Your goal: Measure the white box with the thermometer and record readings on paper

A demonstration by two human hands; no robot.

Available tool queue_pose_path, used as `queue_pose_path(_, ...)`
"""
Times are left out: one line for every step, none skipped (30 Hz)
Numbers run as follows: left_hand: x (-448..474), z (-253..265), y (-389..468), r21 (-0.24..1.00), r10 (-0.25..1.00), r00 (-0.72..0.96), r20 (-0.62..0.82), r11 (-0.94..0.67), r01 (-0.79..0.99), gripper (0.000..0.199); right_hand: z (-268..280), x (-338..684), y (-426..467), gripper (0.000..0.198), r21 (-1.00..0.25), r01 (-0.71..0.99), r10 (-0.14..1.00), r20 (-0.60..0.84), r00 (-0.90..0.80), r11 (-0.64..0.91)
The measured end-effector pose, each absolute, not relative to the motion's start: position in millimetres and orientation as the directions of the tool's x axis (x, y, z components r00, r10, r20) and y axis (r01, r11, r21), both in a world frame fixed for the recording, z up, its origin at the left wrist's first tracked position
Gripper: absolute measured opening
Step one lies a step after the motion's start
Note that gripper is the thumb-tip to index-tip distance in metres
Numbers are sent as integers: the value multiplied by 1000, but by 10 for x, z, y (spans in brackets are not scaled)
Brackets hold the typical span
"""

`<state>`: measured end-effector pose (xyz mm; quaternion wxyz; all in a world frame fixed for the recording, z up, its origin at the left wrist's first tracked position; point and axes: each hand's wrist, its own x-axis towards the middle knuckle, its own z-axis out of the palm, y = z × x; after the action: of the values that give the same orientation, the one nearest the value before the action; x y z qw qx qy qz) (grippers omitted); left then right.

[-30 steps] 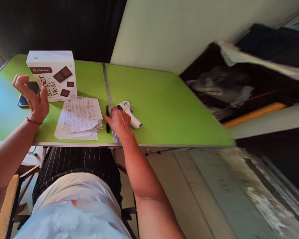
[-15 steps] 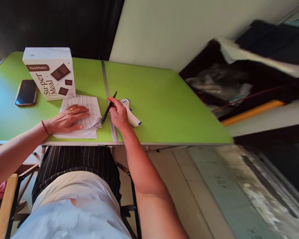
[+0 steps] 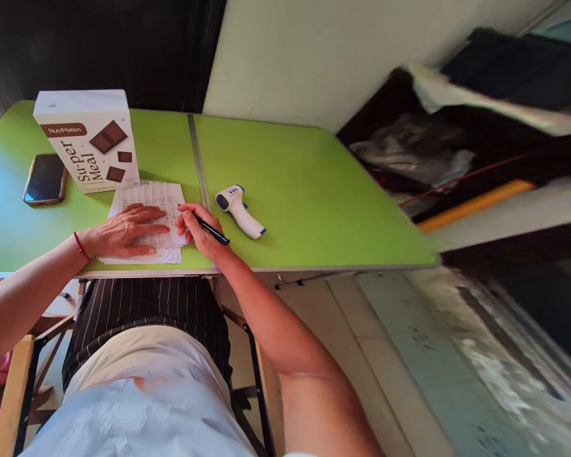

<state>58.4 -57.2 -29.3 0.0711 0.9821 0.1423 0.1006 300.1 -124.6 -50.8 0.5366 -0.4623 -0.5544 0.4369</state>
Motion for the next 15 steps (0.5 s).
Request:
queue_pose_path(583,-280,-583,168,299,940,164,-947,272,57,-538,3012,-1266,66,-984,48,986,169,1,169)
queue_pose_path(581,-269,-593,169,301,941,153,-946,275,56,-565,3026,-1282,68,-987,55,988,154,1,154)
queue_pose_path(579,-260,-600,171,300,943,144,-946,275,55,-587,3042,-1293,68,-988,60,990,143,4,142)
queue_pose_path(576,-255,-605,173,299,944,138,-946,274,54,-604,3056,-1297,65,-989,65,991,133,9,132)
queue_pose_path(574,-254,-606,174,297,946,133,-946,273,53,-615,3068,-1295,60,-990,75,992,125,16,123)
queue_pose_path(572,-257,-605,173,294,947,131,-947,270,52,-623,3076,-1287,53,-988,94,992,122,25,119)
queue_pose_path(571,-263,-601,173,291,948,131,-948,267,51,-627,3081,-1276,46,-985,122,991,128,35,123)
queue_pose_path(570,-271,-596,173,287,948,133,-949,263,50,-630,3083,-1263,40,-979,157,989,142,46,133)
queue_pose_path(570,-279,-590,174,283,949,139,-950,258,50,-632,3082,-1250,34,-970,193,985,162,55,149)
queue_pose_path(569,-287,-584,176,279,949,146,-951,253,50,-635,3080,-1238,30,-960,227,981,184,61,166)
queue_pose_path(569,-293,-579,177,276,949,153,-952,249,49,-639,3075,-1228,27,-949,255,976,206,65,183)
queue_pose_path(568,-298,-574,178,276,948,158,-952,247,49,-645,3071,-1220,26,-940,278,973,222,66,196)
queue_pose_path(566,-300,-571,179,277,947,161,-952,248,50,-652,3066,-1214,25,-933,295,970,234,66,205)
queue_pose_path(565,-301,-568,180,278,947,161,-952,249,50,-662,3061,-1208,25,-928,307,968,241,64,211)
queue_pose_path(563,-301,-565,181,280,947,159,-951,251,50,-673,3057,-1204,25,-924,314,967,248,60,218)
